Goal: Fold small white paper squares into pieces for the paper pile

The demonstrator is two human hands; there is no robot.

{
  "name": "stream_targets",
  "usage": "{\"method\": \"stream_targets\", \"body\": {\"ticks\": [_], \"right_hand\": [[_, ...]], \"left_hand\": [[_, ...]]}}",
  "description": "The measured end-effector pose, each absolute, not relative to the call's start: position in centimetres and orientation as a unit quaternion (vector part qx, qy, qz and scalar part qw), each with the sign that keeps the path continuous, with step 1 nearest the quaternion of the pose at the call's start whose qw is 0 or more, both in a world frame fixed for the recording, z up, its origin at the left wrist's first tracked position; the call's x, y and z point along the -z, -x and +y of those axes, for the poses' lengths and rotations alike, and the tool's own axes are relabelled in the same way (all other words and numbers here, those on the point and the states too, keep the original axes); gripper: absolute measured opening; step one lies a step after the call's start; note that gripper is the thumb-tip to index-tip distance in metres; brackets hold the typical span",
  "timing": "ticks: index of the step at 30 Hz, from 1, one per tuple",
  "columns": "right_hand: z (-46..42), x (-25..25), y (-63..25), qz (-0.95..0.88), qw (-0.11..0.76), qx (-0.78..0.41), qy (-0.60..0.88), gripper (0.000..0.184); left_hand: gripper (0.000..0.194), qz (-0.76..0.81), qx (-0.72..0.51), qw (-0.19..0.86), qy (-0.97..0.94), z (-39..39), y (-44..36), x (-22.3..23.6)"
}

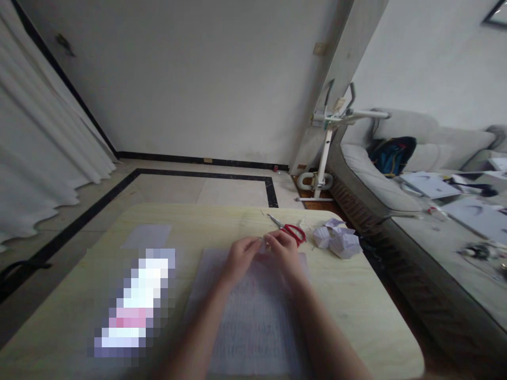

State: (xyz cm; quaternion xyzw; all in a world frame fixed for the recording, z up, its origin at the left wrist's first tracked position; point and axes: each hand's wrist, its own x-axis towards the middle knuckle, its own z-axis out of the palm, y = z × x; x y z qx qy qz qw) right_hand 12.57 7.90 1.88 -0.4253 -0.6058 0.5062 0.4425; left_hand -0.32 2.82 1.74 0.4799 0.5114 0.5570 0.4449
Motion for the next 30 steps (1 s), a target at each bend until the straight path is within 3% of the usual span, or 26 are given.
{"method": "stream_targets", "body": {"ticks": [12, 30], "right_hand": [[7.99, -1.66, -12.62, -0.609, 0.436, -0.524, 0.406, 0.021], [8.22, -1.19, -12.49, -0.621, 0.424, -0.507, 0.422, 0.023]], "left_hand": [[0.035, 0.532, -0.549, 0.489, -0.421, 2.71, 0.43, -1.09], [0.030, 0.534, -0.563, 0.426, -0.466, 2.98, 0.47, -1.14]]}}
